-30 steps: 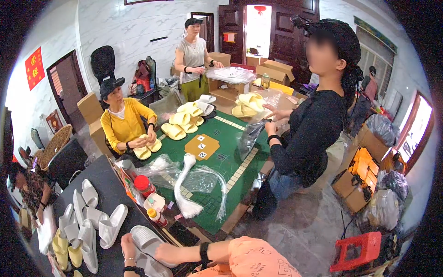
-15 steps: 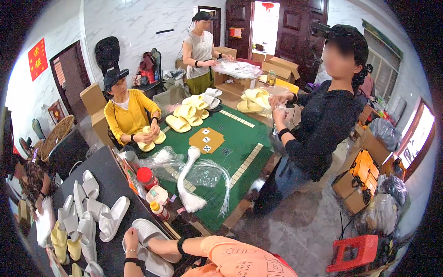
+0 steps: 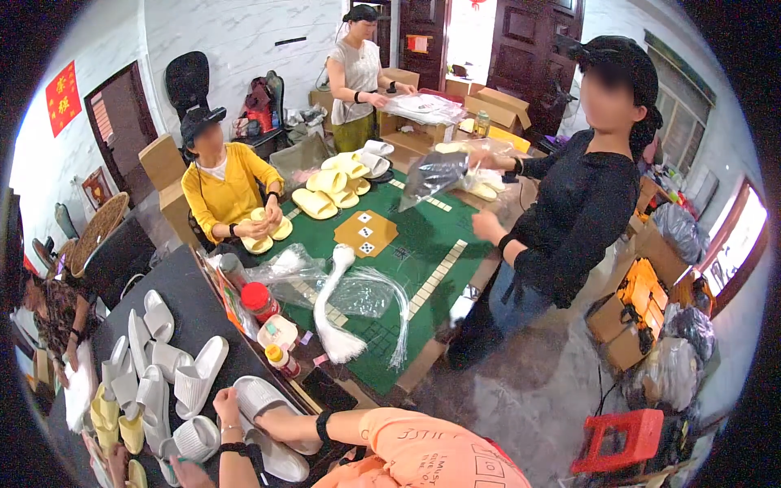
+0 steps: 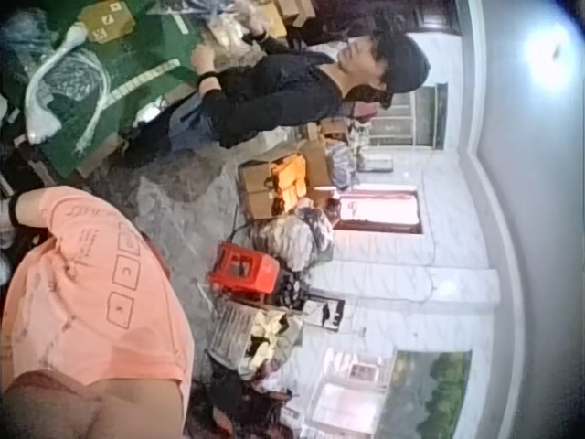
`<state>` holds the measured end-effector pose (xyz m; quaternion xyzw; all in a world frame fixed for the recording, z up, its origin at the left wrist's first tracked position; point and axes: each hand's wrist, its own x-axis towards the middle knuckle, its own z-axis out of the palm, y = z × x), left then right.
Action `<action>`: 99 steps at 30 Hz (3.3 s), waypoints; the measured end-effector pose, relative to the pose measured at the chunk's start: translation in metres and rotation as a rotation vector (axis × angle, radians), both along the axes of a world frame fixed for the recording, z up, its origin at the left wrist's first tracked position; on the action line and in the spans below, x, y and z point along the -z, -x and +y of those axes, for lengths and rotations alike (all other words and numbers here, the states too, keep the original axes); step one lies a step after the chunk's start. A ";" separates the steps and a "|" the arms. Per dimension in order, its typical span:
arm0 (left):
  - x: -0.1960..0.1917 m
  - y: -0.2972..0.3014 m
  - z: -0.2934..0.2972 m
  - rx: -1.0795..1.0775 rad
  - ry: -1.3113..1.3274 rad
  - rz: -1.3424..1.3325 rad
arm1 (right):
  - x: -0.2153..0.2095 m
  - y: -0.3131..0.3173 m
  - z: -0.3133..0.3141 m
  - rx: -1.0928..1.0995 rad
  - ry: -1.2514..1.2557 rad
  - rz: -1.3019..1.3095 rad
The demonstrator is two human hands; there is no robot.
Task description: Workers are cleaning, trimming, and assembling various pairs of sandals at a central workspace.
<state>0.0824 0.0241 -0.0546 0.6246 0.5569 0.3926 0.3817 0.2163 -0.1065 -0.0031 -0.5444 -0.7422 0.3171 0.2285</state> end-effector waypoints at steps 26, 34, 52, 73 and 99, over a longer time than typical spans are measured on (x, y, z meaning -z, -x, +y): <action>-0.038 -0.019 -0.034 -0.078 0.357 -0.617 | 0.004 0.012 0.076 0.096 0.345 0.811; -0.056 0.000 -0.055 -0.050 0.414 -0.674 | -0.007 0.046 0.060 0.253 0.367 0.998; -0.078 -0.014 -0.063 -0.060 0.182 -0.116 | 0.052 0.046 0.098 0.504 0.010 0.684; -0.029 -0.006 -0.049 -0.231 0.044 -0.452 | 0.014 0.014 0.077 0.346 0.319 0.853; -0.017 0.012 -0.055 -0.249 0.001 -0.346 | 0.018 0.038 0.065 0.300 0.013 0.806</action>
